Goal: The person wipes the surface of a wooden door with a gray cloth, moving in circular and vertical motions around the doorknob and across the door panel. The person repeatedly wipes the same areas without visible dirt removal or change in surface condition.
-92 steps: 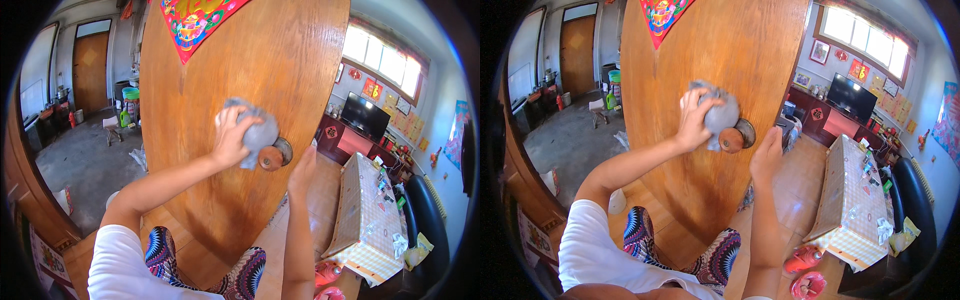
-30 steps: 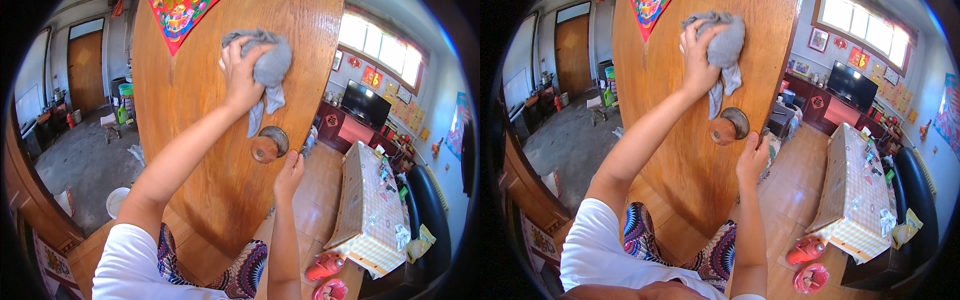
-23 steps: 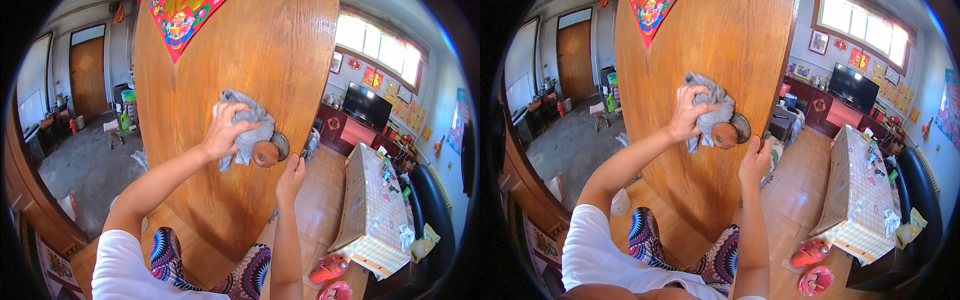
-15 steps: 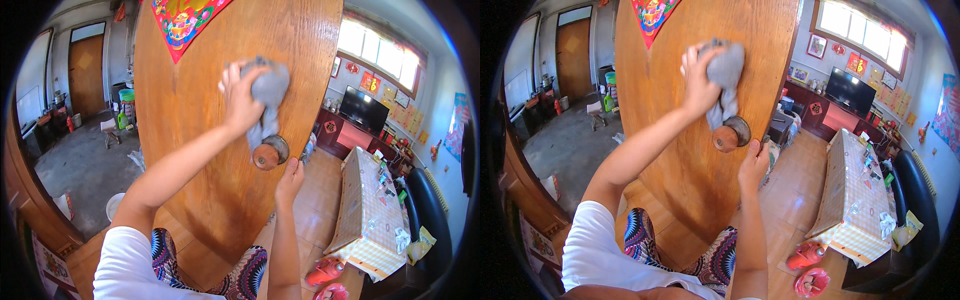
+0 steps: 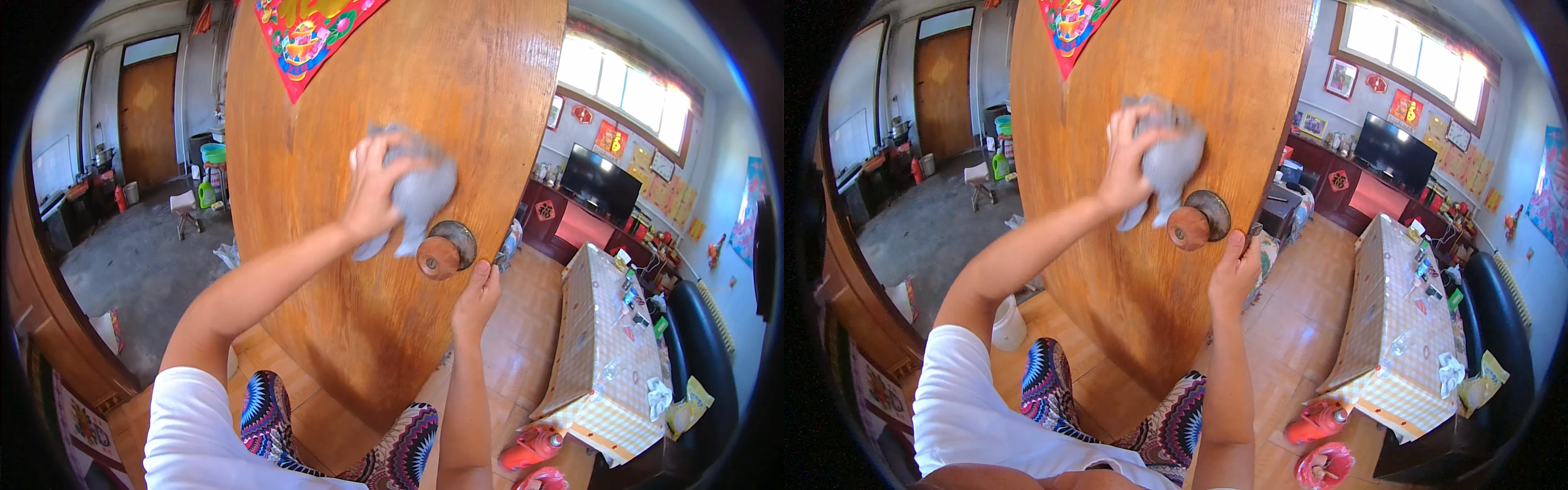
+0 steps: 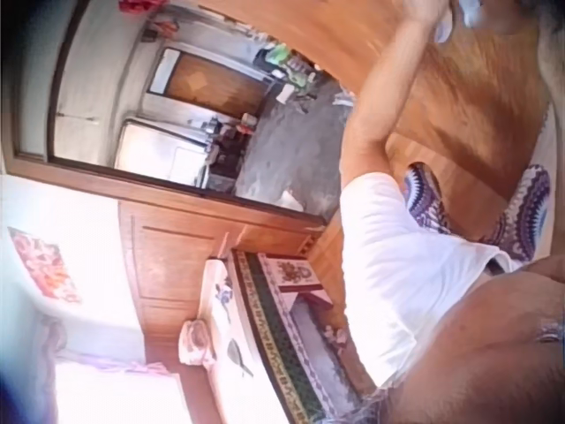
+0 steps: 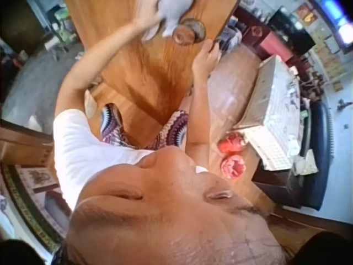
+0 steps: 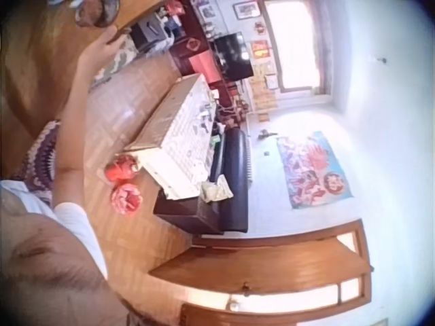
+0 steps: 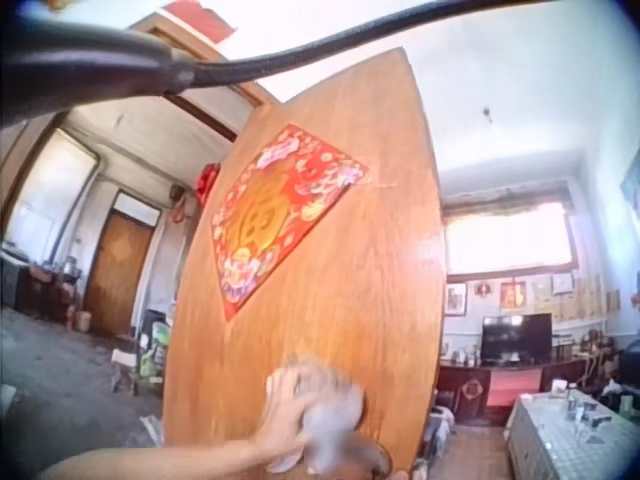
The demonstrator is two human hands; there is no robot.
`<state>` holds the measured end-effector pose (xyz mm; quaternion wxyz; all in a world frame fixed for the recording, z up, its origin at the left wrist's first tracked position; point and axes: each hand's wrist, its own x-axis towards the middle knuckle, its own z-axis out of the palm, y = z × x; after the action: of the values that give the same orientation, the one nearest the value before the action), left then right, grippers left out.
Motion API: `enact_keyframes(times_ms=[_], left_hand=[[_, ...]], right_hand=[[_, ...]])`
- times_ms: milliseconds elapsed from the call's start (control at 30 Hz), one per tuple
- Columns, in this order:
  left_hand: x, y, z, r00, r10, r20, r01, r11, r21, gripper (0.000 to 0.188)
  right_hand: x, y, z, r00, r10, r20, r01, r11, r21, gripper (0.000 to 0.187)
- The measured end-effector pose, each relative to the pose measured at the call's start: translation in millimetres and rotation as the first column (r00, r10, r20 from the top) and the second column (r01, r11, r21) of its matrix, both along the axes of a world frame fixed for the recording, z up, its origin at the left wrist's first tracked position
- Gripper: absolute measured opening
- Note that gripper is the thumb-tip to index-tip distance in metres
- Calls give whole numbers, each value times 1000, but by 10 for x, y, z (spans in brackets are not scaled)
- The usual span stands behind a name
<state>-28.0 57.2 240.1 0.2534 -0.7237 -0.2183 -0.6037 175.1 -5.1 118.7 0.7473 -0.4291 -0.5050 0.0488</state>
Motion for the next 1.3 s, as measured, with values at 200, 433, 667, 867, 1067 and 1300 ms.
enact_keyframes(times_ms=[200,433,667,867,1067,1300], left_hand=[[364,116,1300,931,35,363,-83,989,119,73],[166,-23,179,991,50,-122,-38,994,104,65],[-35,-54,-144,988,27,-154,-14,996,85,47],[395,96,1241,959,-15,284,-11,996,89,56],[326,123,1129,981,-35,191,-6,978,211,52],[-148,-13,-220,962,-9,-274,29,997,69,42]], right_hand=[[-63,38,17,998,68,6,-68,996,55,54],[-16,6,14,1000,23,-9,-23,1000,19,56],[-35,-2,37,1000,29,3,-29,999,29,54],[-32,36,-1,999,39,2,-39,997,72,52],[-25,-1,-30,999,43,23,-44,999,24,50],[-65,-8,30,999,52,-2,-52,996,67,51]])
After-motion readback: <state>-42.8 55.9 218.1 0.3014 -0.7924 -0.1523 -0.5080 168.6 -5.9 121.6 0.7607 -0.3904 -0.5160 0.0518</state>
